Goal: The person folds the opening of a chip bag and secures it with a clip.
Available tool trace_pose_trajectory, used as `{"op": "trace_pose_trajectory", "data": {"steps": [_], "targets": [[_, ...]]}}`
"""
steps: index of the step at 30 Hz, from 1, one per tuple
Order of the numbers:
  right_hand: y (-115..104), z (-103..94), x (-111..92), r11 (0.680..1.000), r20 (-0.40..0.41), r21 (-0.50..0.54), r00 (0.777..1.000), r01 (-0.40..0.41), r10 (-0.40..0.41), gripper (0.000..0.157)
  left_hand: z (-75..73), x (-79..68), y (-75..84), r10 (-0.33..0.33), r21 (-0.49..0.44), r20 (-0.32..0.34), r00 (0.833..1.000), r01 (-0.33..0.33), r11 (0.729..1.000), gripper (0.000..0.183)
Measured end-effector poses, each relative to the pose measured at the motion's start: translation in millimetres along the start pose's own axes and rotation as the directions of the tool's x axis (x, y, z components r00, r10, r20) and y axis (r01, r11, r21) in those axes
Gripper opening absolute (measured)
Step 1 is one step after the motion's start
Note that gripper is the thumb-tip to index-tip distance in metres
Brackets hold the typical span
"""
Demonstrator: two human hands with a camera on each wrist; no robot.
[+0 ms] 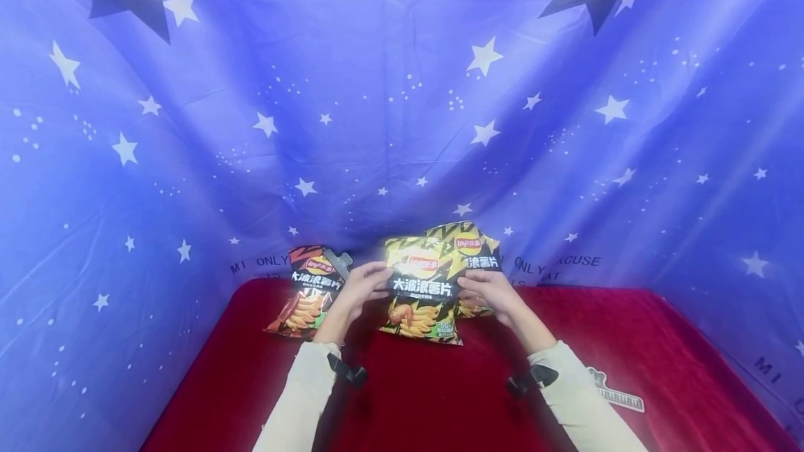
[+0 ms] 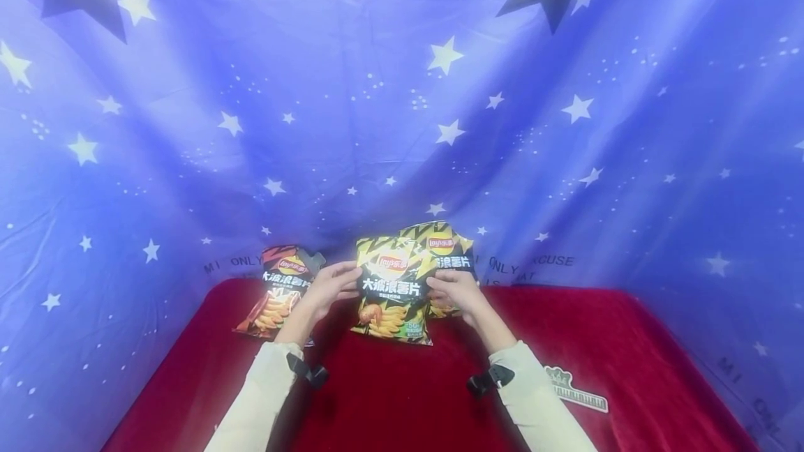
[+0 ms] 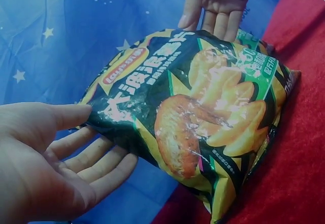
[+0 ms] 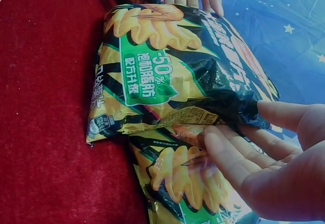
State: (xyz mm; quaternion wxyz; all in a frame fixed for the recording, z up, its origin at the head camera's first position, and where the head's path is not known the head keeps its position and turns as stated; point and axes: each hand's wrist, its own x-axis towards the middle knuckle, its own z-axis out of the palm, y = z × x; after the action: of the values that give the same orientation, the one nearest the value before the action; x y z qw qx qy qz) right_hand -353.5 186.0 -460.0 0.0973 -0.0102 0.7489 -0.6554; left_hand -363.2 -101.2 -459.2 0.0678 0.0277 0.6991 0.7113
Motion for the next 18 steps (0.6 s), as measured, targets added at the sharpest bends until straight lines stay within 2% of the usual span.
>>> {"op": "trace_pose_trajectory", "data": {"steps": [13, 18], "targets": [[-0.6, 1.5, -0.7, 0.994, -0.042, 0.105, 0.999, 0.011, -0.007, 0.042, -0.9, -1.2, -3.0, 0.008, -0.005, -0.018, 1.000, -0.009, 1.000, 0.045], [-6.9, 1.5, -4.9, 0.995, -0.061, 0.098, 0.998, 0.021, -0.015, 0.041, -1.2, -5.0, 0.8, 0.036, -0.005, -0.026, 0.999, -0.037, 0.999, 0.046]]}}
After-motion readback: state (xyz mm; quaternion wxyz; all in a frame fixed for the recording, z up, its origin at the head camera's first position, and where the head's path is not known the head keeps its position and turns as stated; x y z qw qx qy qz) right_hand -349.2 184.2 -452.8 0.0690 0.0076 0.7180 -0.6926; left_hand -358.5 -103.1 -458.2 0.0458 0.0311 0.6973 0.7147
